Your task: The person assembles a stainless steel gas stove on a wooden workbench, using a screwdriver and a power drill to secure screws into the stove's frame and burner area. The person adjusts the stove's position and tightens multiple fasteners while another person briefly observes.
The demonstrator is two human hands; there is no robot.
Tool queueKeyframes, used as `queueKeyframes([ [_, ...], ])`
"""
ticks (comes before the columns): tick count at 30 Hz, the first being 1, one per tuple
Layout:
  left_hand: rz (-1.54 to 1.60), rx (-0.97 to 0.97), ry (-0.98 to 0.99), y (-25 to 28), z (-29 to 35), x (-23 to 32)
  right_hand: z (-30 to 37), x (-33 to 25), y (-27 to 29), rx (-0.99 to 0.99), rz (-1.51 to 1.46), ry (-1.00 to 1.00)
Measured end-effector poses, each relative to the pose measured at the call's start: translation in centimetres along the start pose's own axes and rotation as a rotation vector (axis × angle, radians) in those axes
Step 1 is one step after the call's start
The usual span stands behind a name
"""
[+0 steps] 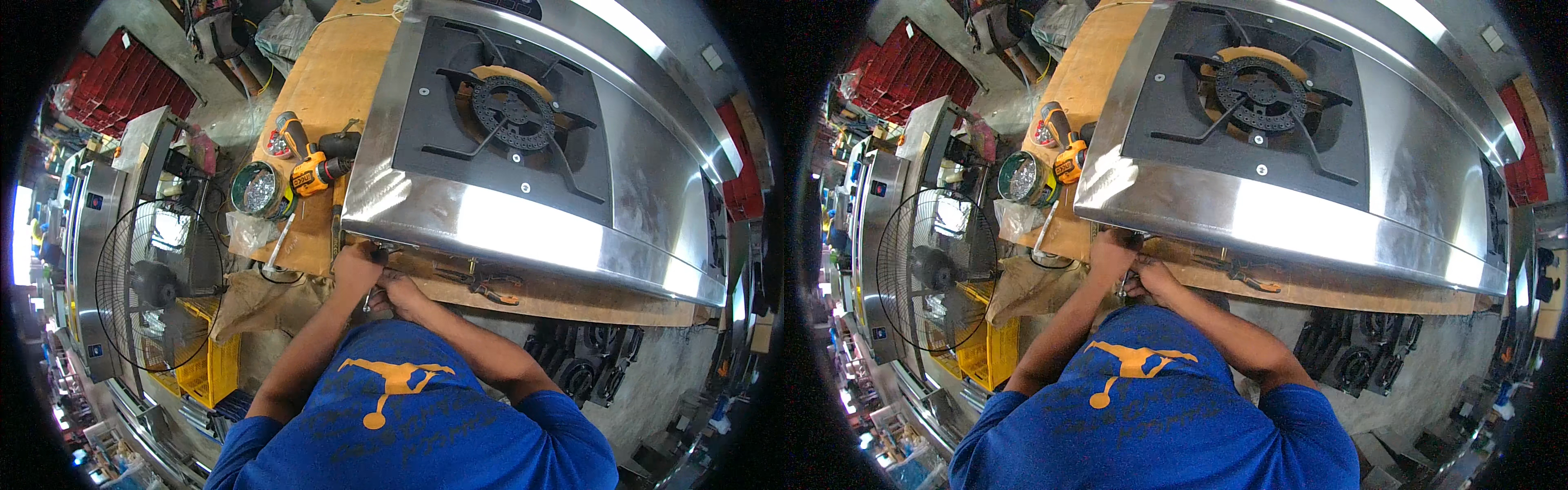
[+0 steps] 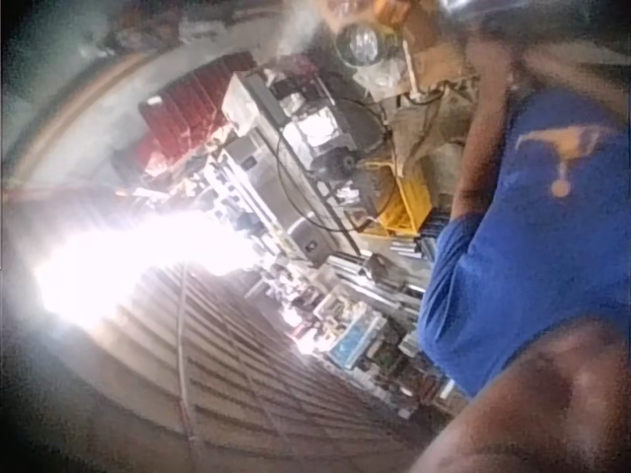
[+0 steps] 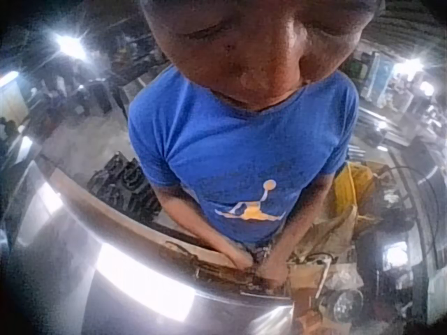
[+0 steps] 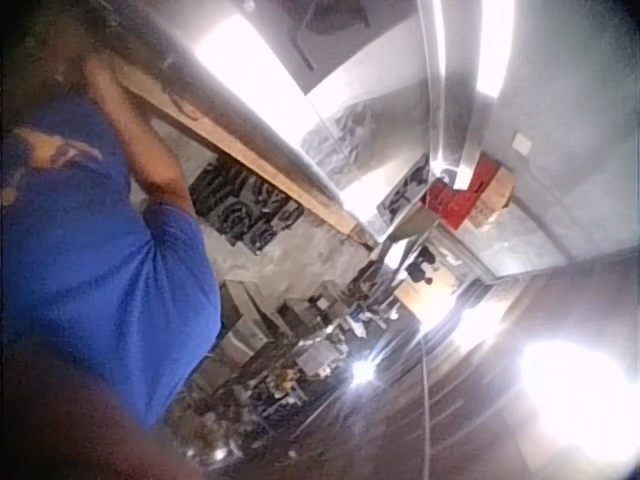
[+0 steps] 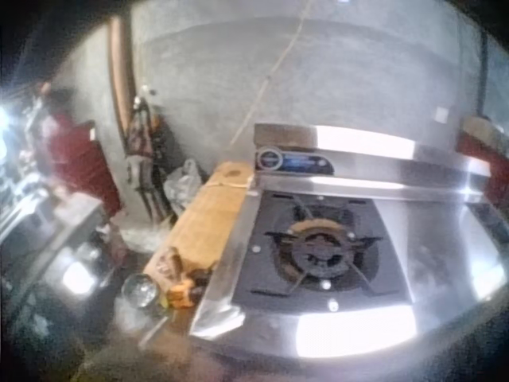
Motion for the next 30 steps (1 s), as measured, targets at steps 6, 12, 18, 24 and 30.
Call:
queueKeyframes([
  [6,0.907,-0.444,0.307,-0.9,-0.9,-2.9,0.2,-0.9,-0.2,0.072,0.069,-0.041],
  [12,1.423,-0.748,0.513,-1.7,-0.3,-2.7,0.8,-2.0,-0.9,0.102,0.034,-0.083],
  [18,1.451,-0.783,0.524,-3.1,-0.3,-3.7,0.8,-1.9,-0.8,0.09,0.014,-0.083],
  [24,1.438,-0.642,0.519,-3.9,-0.1,-3.5,1.0,-1.1,-0.4,0.096,-0.065,-0.077],
  [30,1.421,-0.75,0.462,-3.5,-0.7,-3.5,1.5,-1.3,-0.2,0.081,-0.041,-0.039],
])
Point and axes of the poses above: each hand's wrist, its own z-axis away from the middle knuckle, its own y-axis out of the back of the hand, x = y × z, the point moved 3 cm from there along -z, towards the middle knuckle, and after that the axes turned 9 degrees about y, right-handed, at the moved point
